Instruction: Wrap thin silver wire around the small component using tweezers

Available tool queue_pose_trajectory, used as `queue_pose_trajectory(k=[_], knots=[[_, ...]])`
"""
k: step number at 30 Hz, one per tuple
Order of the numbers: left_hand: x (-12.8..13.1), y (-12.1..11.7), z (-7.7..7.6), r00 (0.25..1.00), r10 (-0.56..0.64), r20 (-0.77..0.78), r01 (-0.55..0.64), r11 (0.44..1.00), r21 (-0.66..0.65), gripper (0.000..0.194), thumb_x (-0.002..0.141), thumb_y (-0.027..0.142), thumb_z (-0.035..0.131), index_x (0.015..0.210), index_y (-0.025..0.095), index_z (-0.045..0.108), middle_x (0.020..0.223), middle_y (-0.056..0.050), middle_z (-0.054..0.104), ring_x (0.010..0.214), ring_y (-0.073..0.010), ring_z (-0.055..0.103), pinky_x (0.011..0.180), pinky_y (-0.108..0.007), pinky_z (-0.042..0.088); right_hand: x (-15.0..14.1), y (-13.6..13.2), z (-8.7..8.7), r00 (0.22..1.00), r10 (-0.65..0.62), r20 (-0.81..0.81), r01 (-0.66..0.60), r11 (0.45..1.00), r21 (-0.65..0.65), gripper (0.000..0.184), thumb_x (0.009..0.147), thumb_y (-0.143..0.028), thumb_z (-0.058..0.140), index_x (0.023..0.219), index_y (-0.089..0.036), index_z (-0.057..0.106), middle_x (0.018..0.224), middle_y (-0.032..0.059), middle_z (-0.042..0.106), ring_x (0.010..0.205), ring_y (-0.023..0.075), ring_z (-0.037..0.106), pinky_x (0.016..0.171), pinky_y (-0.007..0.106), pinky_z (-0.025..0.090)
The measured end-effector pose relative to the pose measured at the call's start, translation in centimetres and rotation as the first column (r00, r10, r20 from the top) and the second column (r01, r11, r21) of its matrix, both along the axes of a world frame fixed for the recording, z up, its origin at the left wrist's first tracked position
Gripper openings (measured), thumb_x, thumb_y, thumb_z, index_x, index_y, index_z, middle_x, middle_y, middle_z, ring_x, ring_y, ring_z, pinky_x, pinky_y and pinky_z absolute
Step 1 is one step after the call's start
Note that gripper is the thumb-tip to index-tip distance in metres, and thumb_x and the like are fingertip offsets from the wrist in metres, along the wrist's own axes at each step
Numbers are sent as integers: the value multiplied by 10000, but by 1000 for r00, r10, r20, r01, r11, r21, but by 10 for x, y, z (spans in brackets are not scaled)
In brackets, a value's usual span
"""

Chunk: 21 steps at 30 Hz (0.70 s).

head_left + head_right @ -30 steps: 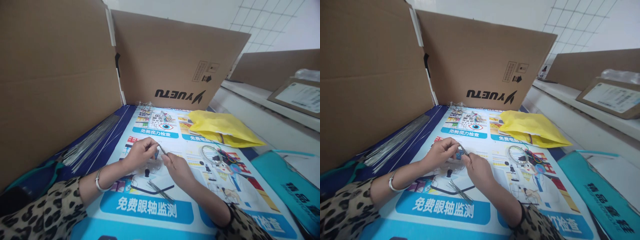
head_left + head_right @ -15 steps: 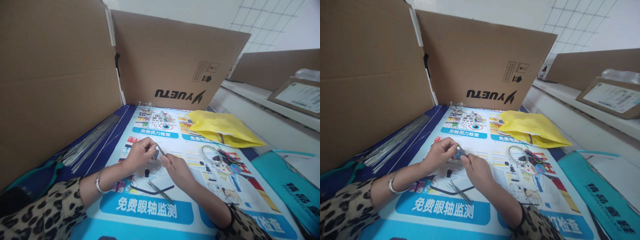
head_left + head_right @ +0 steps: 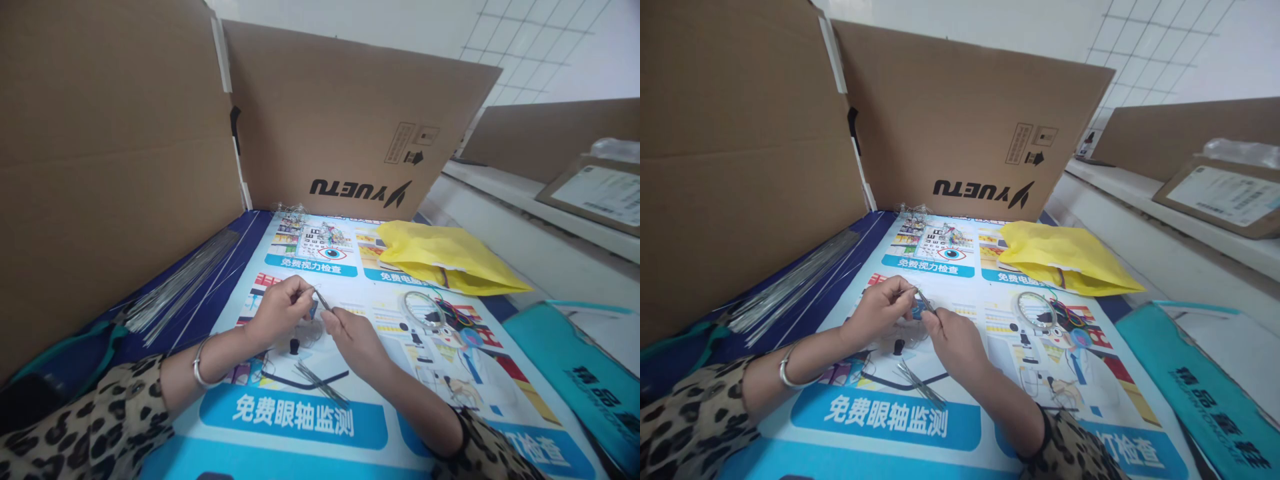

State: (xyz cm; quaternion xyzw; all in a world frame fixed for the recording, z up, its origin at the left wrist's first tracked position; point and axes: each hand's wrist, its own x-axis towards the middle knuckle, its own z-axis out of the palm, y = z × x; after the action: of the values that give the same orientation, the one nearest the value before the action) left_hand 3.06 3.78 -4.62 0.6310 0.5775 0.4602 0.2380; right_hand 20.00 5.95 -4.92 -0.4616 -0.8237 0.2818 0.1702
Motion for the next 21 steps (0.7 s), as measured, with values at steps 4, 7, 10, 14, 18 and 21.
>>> queue_pose_trajectory(k=[4, 7, 10, 14, 18, 21], knots=[[0, 0, 1, 1000, -8, 11, 9, 1000, -9, 110, 792, 207, 486, 690, 174, 513, 549, 41, 582, 524, -84, 558, 557, -185, 424, 0, 0, 0, 1000, -2, 22, 2, 1000, -3, 468, 901, -529, 231, 673, -198, 472, 658, 20, 584, 637, 144, 513, 568, 239, 277], [0, 0, 1, 999, -22, 45, 23, 1000, -21, 110, 793, 212, 480, 693, 174, 508, 562, 37, 580, 520, -84, 562, 547, -184, 426, 0, -1, -1, 999, 1, 43, -1, 1000, 11, 469, 906, -524, 219, 684, -198, 473, 671, 23, 589, 638, 143, 514, 565, 237, 271], [1, -1, 1, 997, -28, 65, 31, 999, -37, 122, 801, 222, 475, 693, 173, 508, 559, 35, 582, 510, -85, 563, 541, -186, 430, -1, -1, -1, 997, -5, 78, 3, 999, 32, 474, 909, -520, 210, 687, -198, 478, 659, 23, 582, 620, 140, 501, 556, 238, 262], [2, -2, 1, 994, -34, 100, 39, 998, -51, 142, 810, 248, 473, 695, 172, 508, 552, 34, 583, 497, -87, 565, 529, -187, 431, -2, -1, -2, 994, -8, 106, 3, 999, 43, 477, 912, -513, 208, 691, -197, 489, 640, 21, 570, 600, 136, 485, 545, 238, 253], [1, -2, 6, 996, -47, 79, 53, 996, -70, 116, 785, 217, 482, 681, 169, 500, 560, 40, 574, 501, -83, 571, 524, -181, 427, -2, 0, -2, 990, -4, 144, -3, 999, 48, 474, 916, -495, 214, 679, -197, 496, 633, 26, 572, 587, 138, 482, 542, 240, 252], [-2, 0, 9, 995, -86, 50, 89, 993, -79, 93, 765, 188, 480, 678, 166, 507, 574, 43, 567, 501, -79, 575, 514, -177, 422, -2, 1, -2, 988, 7, 154, -15, 999, 51, 463, 917, -489, 226, 691, -196, 505, 658, 33, 589, 615, 148, 504, 552, 239, 262]])
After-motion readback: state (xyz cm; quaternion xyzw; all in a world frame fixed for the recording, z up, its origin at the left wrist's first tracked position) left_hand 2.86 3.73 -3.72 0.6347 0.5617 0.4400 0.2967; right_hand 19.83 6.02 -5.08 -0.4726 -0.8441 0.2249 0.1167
